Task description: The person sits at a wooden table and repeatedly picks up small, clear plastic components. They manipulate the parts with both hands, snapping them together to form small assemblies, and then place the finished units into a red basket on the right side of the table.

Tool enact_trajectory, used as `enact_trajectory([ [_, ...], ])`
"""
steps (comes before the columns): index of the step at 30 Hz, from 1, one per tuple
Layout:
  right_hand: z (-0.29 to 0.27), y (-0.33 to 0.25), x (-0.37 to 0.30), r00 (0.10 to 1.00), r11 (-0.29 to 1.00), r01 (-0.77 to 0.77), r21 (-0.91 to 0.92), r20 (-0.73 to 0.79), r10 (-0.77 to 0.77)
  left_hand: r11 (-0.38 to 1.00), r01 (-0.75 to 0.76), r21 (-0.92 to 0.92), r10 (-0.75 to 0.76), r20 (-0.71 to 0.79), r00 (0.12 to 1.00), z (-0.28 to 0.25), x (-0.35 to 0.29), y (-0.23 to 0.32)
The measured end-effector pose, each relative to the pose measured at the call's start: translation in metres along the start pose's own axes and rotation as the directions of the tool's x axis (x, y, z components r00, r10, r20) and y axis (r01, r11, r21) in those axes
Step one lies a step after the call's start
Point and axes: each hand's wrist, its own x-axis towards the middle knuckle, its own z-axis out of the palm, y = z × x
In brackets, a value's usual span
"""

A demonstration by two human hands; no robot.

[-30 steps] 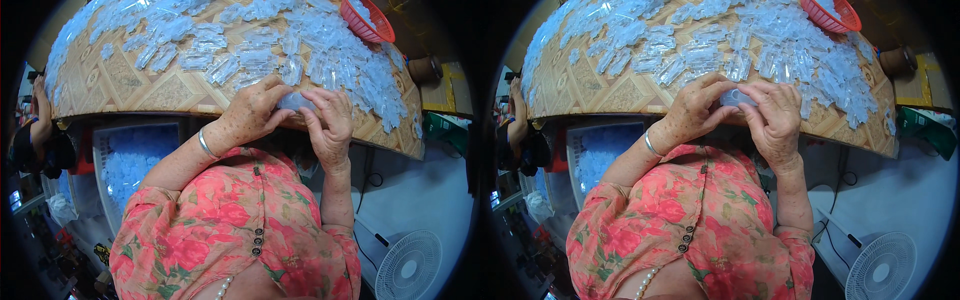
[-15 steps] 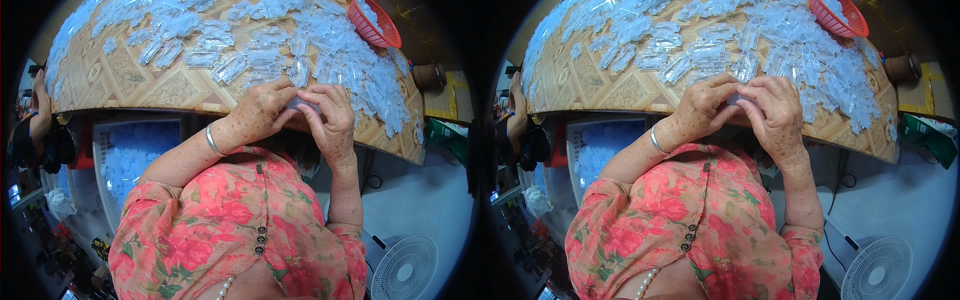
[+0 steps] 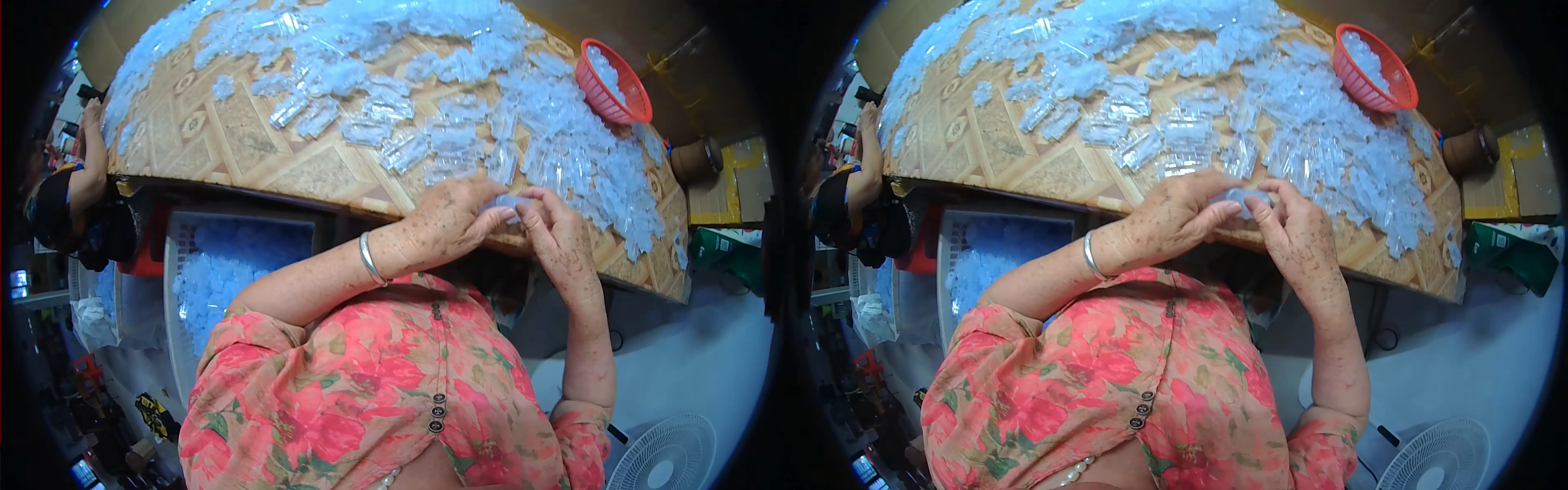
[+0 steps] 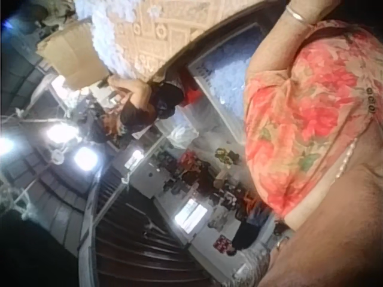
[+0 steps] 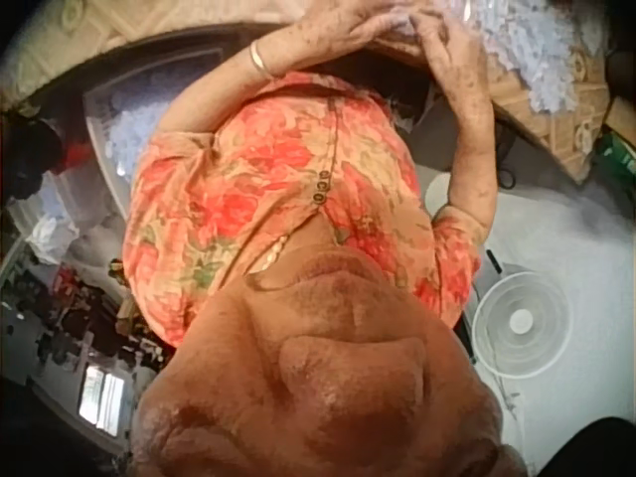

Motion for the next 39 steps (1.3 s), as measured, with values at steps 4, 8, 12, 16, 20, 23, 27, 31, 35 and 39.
enact_trajectory([
  [4,-0.005,-0.004,0.014,0.926,0.921,-0.301,0.247,0.308,0.22,0.928,0.305,-0.213,-0.272,0.172,0.947,-0.004,0.005,0.017],
  [8,-0.009,0.005,0.023,0.84,0.85,-0.439,0.293,0.469,0.273,0.774,0.485,-0.406,-0.393,0.292,0.872,-0.002,0.006,0.015],
  [12,-0.013,0.006,0.03,0.755,0.798,-0.524,0.298,0.596,0.274,0.699,0.469,-0.54,-0.353,0.31,0.883,0.005,0.004,0.002],
  [16,-0.014,0.003,0.03,0.736,0.767,-0.551,0.329,0.624,0.262,0.689,0.492,-0.532,-0.377,0.318,0.87,0.007,0.005,0.001],
  [20,-0.014,0.001,0.033,0.72,0.742,-0.578,0.338,0.64,0.269,0.663,0.548,-0.51,-0.43,0.34,0.836,0.006,0.008,0.008],
  [23,-0.011,-0.001,0.034,0.721,0.748,-0.582,0.319,0.629,0.292,0.601,0.584,-0.546,-0.483,0.334,0.809,0.008,0.008,0.011],
  [27,-0.008,-0.005,0.031,0.754,0.758,-0.56,0.334,0.585,0.3,0.629,0.564,-0.535,-0.483,0.3,0.823,0.01,0.007,0.011],
  [31,-0.003,0.001,0.024,0.802,0.77,-0.52,0.37,0.522,0.291,0.688,0.523,-0.502,-0.435,0.291,0.852,0.008,0.008,0.007],
  [35,0.004,0.009,0.016,0.86,0.819,-0.435,0.374,0.441,0.256,0.593,0.485,-0.642,-0.416,0.271,0.868,0.01,-0.001,0.007],
  [39,0.013,0.009,0.002,0.93,0.77,-0.346,0.536,0.305,0.205,0.642,0.456,-0.616,-0.436,0.196,0.878,-0.025,-0.031,0.017],
])
